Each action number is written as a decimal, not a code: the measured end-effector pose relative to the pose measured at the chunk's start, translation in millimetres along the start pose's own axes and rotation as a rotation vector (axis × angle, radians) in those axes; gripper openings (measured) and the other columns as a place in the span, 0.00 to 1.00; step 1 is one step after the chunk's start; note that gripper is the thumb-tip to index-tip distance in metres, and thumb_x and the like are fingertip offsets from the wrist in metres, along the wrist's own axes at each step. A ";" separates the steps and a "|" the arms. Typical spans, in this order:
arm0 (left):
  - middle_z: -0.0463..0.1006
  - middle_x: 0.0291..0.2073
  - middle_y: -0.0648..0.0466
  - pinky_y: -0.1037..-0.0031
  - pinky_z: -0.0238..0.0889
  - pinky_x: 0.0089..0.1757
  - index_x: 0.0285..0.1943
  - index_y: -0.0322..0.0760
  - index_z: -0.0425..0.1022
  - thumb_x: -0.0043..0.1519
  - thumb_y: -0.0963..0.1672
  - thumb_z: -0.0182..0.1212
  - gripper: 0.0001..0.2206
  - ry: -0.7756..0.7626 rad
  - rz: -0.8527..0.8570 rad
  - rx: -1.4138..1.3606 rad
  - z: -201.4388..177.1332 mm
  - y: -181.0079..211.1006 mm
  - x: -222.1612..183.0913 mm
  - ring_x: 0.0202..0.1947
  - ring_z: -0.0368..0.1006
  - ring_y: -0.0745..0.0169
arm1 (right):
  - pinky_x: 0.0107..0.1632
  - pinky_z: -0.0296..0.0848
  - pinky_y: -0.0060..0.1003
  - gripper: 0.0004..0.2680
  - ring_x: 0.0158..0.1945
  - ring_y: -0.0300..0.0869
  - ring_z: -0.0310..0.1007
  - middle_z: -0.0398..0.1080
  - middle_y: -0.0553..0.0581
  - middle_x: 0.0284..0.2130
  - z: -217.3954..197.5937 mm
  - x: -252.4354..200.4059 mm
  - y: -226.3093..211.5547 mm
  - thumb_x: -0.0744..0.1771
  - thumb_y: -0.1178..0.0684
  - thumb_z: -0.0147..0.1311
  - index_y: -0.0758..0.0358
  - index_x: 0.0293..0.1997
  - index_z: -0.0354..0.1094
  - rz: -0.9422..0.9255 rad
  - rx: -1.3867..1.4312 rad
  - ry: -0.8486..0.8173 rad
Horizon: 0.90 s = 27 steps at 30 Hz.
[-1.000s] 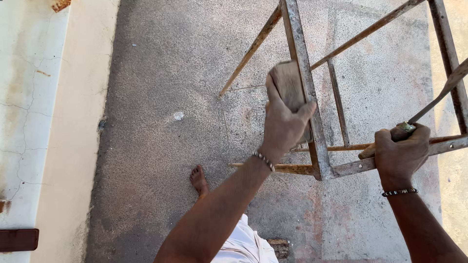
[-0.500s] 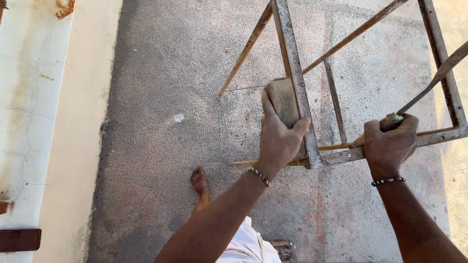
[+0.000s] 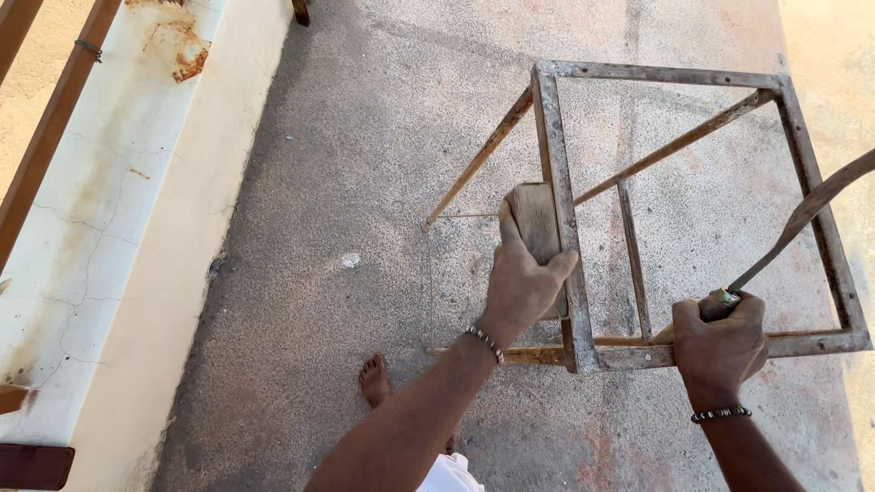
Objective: The person sands the metal frame using a sanding block. The person also handles a sickle and moves it across parts of the frame while continuing to sand.
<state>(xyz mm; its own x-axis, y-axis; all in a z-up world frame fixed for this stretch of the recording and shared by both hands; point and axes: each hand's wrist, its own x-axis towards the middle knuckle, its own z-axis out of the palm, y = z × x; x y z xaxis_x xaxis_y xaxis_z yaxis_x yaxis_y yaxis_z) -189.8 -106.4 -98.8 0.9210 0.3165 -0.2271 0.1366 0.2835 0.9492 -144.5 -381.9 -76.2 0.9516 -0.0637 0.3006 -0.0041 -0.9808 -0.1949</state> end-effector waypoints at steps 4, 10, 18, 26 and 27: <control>0.74 0.55 0.29 0.61 0.79 0.42 0.77 0.31 0.19 0.57 0.46 0.68 0.54 0.017 -0.094 0.053 -24.6 40.3 126.7 0.43 0.80 0.40 | 0.53 0.69 0.50 0.13 0.36 0.46 0.73 0.71 0.52 0.29 3.7 1.9 -7.9 0.62 0.51 0.63 0.68 0.43 0.64 0.099 0.069 -0.049; 0.70 0.60 0.29 0.62 0.78 0.47 0.77 0.30 0.15 0.59 0.47 0.67 0.55 -0.011 0.114 -0.032 -29.4 27.5 127.7 0.48 0.80 0.43 | 0.53 0.71 0.51 0.15 0.36 0.48 0.75 0.74 0.54 0.30 1.1 -3.3 -15.0 0.62 0.49 0.64 0.69 0.45 0.65 0.085 0.008 -0.020; 0.83 0.43 0.36 0.63 0.80 0.28 0.79 0.35 0.21 0.57 0.51 0.64 0.53 0.062 -0.040 0.374 -36.0 52.5 181.4 0.27 0.83 0.47 | 0.52 0.72 0.50 0.16 0.37 0.50 0.76 0.75 0.55 0.28 4.7 -5.8 -16.8 0.62 0.48 0.65 0.69 0.45 0.66 0.129 -0.028 -0.031; 0.78 0.42 0.35 0.69 0.79 0.26 0.80 0.26 0.26 0.64 0.47 0.58 0.45 0.015 0.272 0.367 -25.4 14.0 83.1 0.28 0.79 0.54 | 0.54 0.71 0.51 0.15 0.38 0.50 0.74 0.73 0.55 0.29 3.8 -7.5 -15.4 0.62 0.49 0.63 0.69 0.45 0.66 0.119 -0.009 -0.012; 0.76 0.41 0.36 0.65 0.76 0.29 0.80 0.27 0.30 0.64 0.47 0.60 0.44 0.014 0.328 0.543 -22.5 10.0 50.5 0.30 0.76 0.54 | 0.54 0.70 0.51 0.15 0.37 0.49 0.74 0.73 0.54 0.28 2.6 -7.1 -14.4 0.62 0.50 0.63 0.69 0.46 0.66 0.115 -0.009 -0.020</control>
